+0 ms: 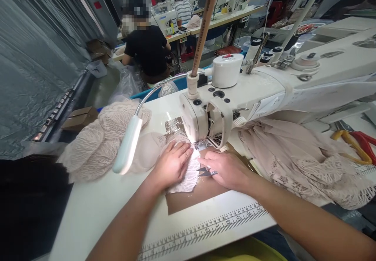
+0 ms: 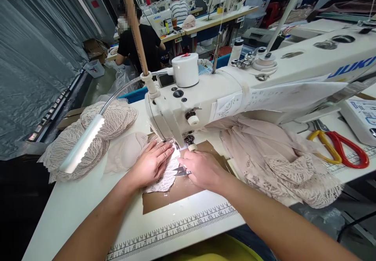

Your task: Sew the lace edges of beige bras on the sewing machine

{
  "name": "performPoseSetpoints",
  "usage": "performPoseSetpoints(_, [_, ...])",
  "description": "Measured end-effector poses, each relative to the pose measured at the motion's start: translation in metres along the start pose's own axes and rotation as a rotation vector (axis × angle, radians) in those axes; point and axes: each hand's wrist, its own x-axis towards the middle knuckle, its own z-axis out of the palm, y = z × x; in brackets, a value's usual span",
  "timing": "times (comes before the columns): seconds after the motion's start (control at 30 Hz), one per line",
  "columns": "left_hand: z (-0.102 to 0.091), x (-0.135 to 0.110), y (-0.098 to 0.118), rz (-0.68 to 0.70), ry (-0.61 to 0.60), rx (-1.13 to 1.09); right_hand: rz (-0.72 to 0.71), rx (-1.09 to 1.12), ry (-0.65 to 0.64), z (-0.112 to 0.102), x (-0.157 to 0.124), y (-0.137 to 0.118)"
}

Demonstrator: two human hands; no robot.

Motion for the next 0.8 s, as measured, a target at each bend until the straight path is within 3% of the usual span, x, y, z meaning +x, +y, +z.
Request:
performPoseSetpoints(0.13, [0.000,0.000,-0.003,-0.010,-0.004,-0.014,-0.032,-0.058,0.012,0.003,-0.002,0.001])
performPoseSetpoints(0.4, [0.002,0.000,-0.003,-0.068,-0.020,0.016,0.060,-0.209,0.064,0.004,0.000,-0.008])
performPoseSetpoints(0.8, [-0.001,-0.001,0.002,-0.016,-0.004,-0.040,0.129,-0.157,0.067,0.003,0.004,-0.008])
